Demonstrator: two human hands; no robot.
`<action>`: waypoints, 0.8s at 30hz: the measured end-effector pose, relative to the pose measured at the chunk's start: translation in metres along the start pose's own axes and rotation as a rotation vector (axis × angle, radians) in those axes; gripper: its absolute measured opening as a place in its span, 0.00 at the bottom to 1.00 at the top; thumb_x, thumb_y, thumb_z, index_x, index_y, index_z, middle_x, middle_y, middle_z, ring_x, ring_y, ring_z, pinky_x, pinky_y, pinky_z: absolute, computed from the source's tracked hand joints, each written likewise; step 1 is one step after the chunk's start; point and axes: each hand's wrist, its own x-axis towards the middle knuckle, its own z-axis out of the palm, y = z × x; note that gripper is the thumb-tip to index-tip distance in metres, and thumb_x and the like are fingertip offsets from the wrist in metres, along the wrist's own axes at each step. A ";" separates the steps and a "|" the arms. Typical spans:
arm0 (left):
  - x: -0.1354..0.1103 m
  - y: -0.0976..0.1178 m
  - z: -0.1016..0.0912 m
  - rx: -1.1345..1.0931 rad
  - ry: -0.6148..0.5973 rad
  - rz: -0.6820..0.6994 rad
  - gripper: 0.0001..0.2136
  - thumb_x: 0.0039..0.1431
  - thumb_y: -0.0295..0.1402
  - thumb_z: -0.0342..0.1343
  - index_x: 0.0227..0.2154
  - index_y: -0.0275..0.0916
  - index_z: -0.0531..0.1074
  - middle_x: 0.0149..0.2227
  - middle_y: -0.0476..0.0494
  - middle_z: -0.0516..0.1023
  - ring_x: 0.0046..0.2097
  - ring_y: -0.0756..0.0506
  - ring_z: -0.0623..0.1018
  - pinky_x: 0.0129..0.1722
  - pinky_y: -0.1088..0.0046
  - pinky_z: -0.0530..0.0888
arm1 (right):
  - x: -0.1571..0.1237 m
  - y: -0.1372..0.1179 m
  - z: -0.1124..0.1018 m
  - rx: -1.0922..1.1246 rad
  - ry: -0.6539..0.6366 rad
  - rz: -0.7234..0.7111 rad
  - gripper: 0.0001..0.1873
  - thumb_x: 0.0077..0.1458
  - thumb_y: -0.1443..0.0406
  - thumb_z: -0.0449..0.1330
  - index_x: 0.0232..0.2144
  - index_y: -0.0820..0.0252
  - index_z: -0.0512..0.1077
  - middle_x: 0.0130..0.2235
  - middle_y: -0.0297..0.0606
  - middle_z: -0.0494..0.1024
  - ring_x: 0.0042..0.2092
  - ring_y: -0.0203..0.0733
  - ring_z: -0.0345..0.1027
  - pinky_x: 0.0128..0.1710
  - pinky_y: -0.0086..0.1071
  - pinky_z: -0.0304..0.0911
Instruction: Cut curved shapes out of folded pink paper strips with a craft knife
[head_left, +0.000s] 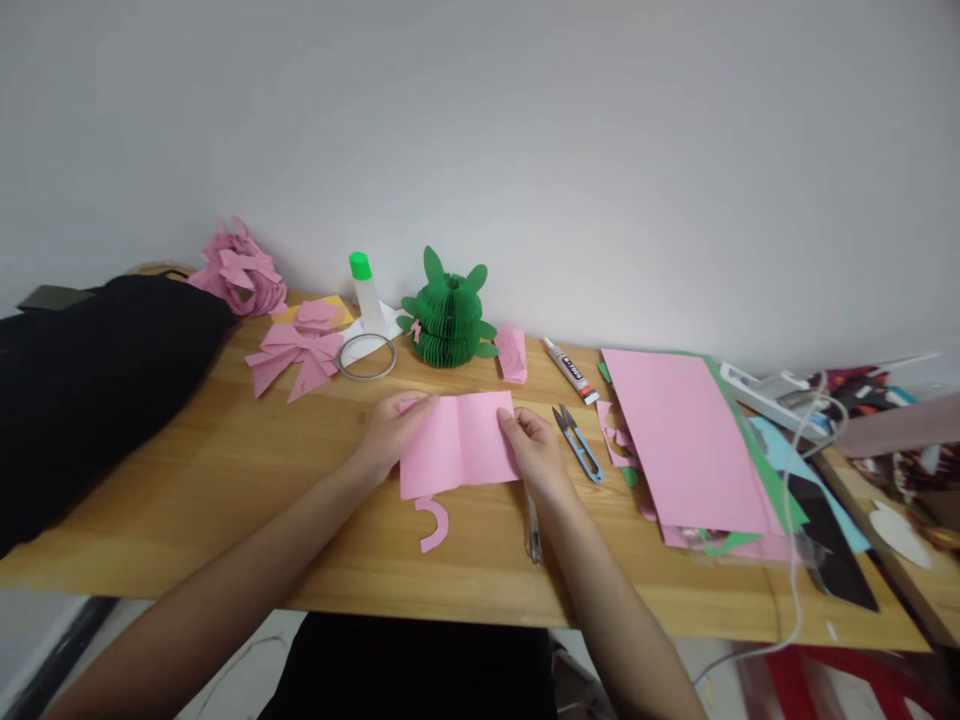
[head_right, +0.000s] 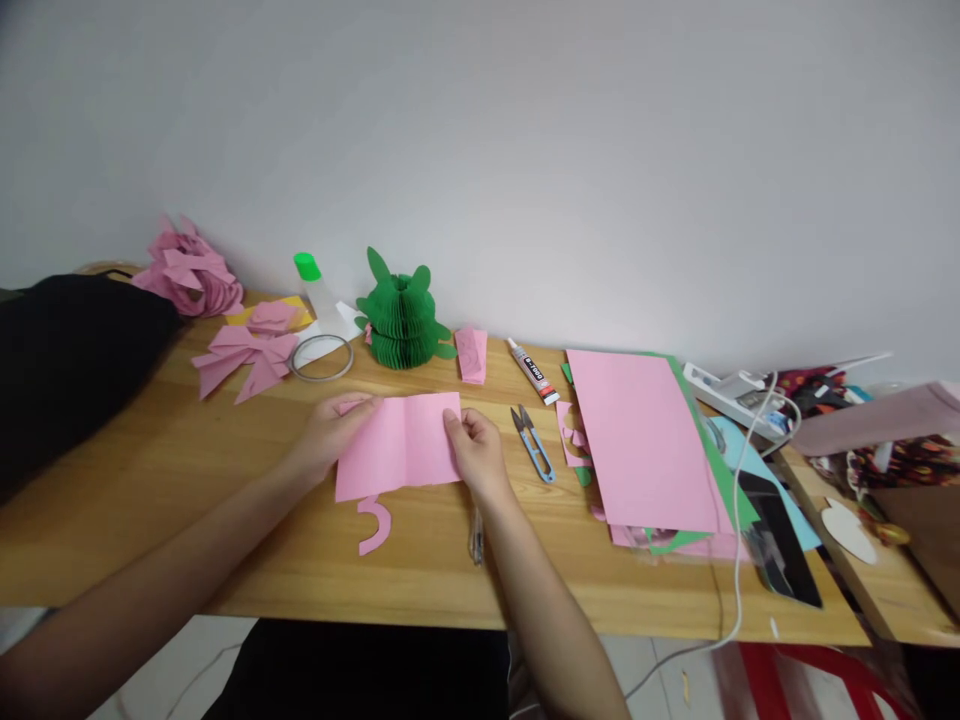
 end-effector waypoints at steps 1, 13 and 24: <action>0.002 -0.001 -0.002 0.088 0.023 0.053 0.13 0.48 0.43 0.62 0.28 0.38 0.74 0.30 0.45 0.76 0.37 0.41 0.76 0.36 0.67 0.71 | 0.000 0.001 0.000 -0.034 0.009 -0.008 0.24 0.45 0.43 0.56 0.18 0.56 0.61 0.18 0.29 0.63 0.21 0.33 0.52 0.21 0.28 0.49; -0.003 -0.008 0.007 0.773 -0.214 0.573 0.13 0.55 0.20 0.50 0.34 0.39 0.79 0.39 0.40 0.76 0.45 0.39 0.75 0.49 0.58 0.71 | 0.029 -0.011 -0.032 -0.620 0.342 -0.170 0.19 0.52 0.59 0.58 0.43 0.65 0.74 0.46 0.52 0.77 0.42 0.48 0.69 0.44 0.40 0.63; 0.038 0.039 0.074 1.018 -0.285 0.563 0.15 0.66 0.37 0.56 0.51 0.37 0.71 0.55 0.39 0.72 0.53 0.40 0.75 0.53 0.54 0.74 | 0.115 -0.047 -0.072 -1.044 0.304 0.069 0.18 0.63 0.57 0.59 0.51 0.61 0.70 0.53 0.44 0.74 0.51 0.46 0.71 0.51 0.47 0.68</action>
